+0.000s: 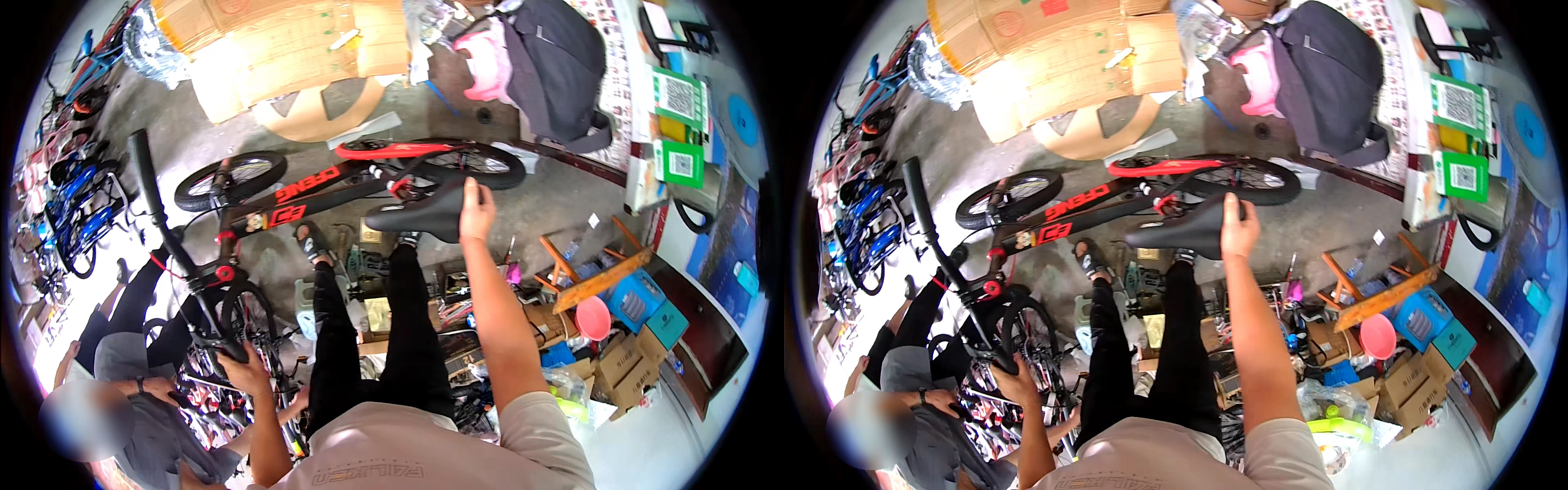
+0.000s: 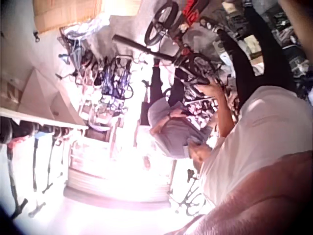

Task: The person positions a bicycle, spreads a cloth underneath, and attaches a pedal to the crank arm using a wrench.

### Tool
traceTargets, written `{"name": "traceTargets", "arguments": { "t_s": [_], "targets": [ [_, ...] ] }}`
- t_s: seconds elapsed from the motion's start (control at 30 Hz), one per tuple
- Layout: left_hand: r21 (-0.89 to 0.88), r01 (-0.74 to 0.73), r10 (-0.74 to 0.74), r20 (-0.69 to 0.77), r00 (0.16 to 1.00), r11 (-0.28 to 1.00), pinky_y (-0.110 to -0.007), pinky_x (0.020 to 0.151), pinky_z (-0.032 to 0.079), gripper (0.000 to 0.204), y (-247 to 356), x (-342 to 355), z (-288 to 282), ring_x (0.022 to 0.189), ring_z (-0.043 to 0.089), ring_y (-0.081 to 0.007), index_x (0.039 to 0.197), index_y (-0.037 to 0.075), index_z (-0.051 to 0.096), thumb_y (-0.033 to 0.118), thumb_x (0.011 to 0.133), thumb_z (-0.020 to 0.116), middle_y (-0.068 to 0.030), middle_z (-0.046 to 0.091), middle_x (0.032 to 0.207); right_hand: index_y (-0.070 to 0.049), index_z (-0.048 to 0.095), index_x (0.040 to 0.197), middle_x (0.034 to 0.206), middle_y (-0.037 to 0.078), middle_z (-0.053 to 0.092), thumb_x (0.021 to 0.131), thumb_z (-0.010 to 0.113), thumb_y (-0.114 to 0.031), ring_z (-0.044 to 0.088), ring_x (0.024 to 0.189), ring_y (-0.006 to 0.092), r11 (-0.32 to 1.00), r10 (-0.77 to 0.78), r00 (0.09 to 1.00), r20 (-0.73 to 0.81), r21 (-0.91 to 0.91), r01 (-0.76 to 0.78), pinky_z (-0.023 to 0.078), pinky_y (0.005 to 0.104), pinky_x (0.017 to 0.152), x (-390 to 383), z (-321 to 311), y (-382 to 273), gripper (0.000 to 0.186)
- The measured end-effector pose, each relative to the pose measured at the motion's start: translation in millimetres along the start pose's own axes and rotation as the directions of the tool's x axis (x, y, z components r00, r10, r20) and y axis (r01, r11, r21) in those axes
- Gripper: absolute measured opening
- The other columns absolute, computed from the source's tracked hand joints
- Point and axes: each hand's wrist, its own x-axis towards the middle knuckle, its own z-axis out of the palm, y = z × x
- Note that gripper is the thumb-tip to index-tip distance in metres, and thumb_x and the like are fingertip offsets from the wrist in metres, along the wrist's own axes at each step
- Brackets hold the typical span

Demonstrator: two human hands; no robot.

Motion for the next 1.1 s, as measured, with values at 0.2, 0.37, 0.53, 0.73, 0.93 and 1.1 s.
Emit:
{"name": "traceTargets", "arguments": {
  "t_s": [0.2, 0.37, 0.53, 0.73, 0.93, 1.1],
  "targets": [
    [0.067, 0.018, -0.017, -0.024, 1.0, 0.998, -0.048, 0.109, 0.033, 0.083, 4, -4, 3, 0.129, 0.044, -0.0436, 0.142, -0.01, 0.037, 0.027, 0.079, 0.078, -0.0281, 0.047, 0.139, 0.0, 0.068, 0.104, 0.095, 0.023, 0.07, 0.084, 0.067, -0.06, 0.067, 0.091, 0.0344, 0.996, -0.053, 0.996, -0.076, -0.077, 0.047, 0.049, 0.0406, 0.085, -6, -4, -8, 0.063],
    [0.127, 0.141, -0.155, 0.111, 0.982, 0.982, -0.049, 0.079, 0.048, 0.069, 11, -7, -5, 0.094, 0.063, -0.0442, 0.127, -0.01, 0.047, 0.039, 0.084, 0.071, -0.0303, 0.062, 0.103, 0.003, 0.068, 0.105, 0.092, 0.017, 0.07, 0.086, 0.068, -0.056, 0.063, 0.087, 0.0246, 0.996, 0.021, 0.998, 0.052, 0.09, -0.026, 0.048, 0.0373, 0.083, -7, -10, -11, 0.062],
    [0.212, -0.059, 0.079, -0.085, 0.993, 0.976, -0.047, 0.095, 0.044, 0.077, 20, -5, -9, 0.109, 0.057, -0.0414, 0.133, -0.01, 0.041, 0.033, 0.079, 0.076, -0.0237, 0.062, 0.112, 0.002, 0.068, 0.098, 0.088, 0.005, 0.067, 0.091, 0.07, -0.043, 0.057, 0.082, 0.0129, 0.968, 0.016, 0.971, 0.238, 0.241, -0.075, 0.047, 0.0292, 0.079, -6, -18, -15, 0.046],
    [0.158, 0.059, -0.056, -0.024, 0.998, 0.986, -0.048, 0.088, 0.046, 0.076, 15, -5, -6, 0.105, 0.058, -0.0416, 0.132, -0.005, 0.043, 0.037, 0.078, 0.076, -0.027, 0.06, 0.111, 0.006, 0.066, 0.106, 0.101, 0.014, 0.068, 0.088, 0.069, -0.053, 0.06, 0.094, 0.0197, 0.982, -0.045, 0.978, 0.204, 0.188, 0.006, 0.047, 0.0338, 0.089, -2, -15, -8, 0.062],
    [0.135, 0.087, -0.08, -0.055, 0.995, 0.987, -0.047, 0.084, 0.048, 0.07, 14, -9, -1, 0.096, 0.062, -0.0413, 0.128, -0.005, 0.047, 0.035, 0.078, 0.077, -0.0235, 0.064, 0.104, 0.004, 0.069, 0.097, 0.091, 0.007, 0.068, 0.093, 0.066, -0.046, 0.059, 0.083, 0.0136, 0.97, -0.023, 0.972, 0.232, 0.241, -0.035, 0.048, 0.0295, 0.08, -6, -11, -8, 0.05],
    [0.062, 0.13, -0.129, -0.018, 0.991, 0.99, -0.048, 0.088, 0.046, 0.069, 17, -8, 1, 0.102, 0.059, -0.0426, 0.128, -0.006, 0.046, 0.032, 0.079, 0.075, -0.026, 0.061, 0.108, 0.004, 0.069, 0.098, 0.09, 0.005, 0.066, 0.093, 0.065, -0.047, 0.055, 0.082, 0.0124, 0.978, -0.055, 0.976, 0.211, 0.21, 0.009, 0.045, 0.0292, 0.08, -9, -11, -13, 0.051]
  ]
}}
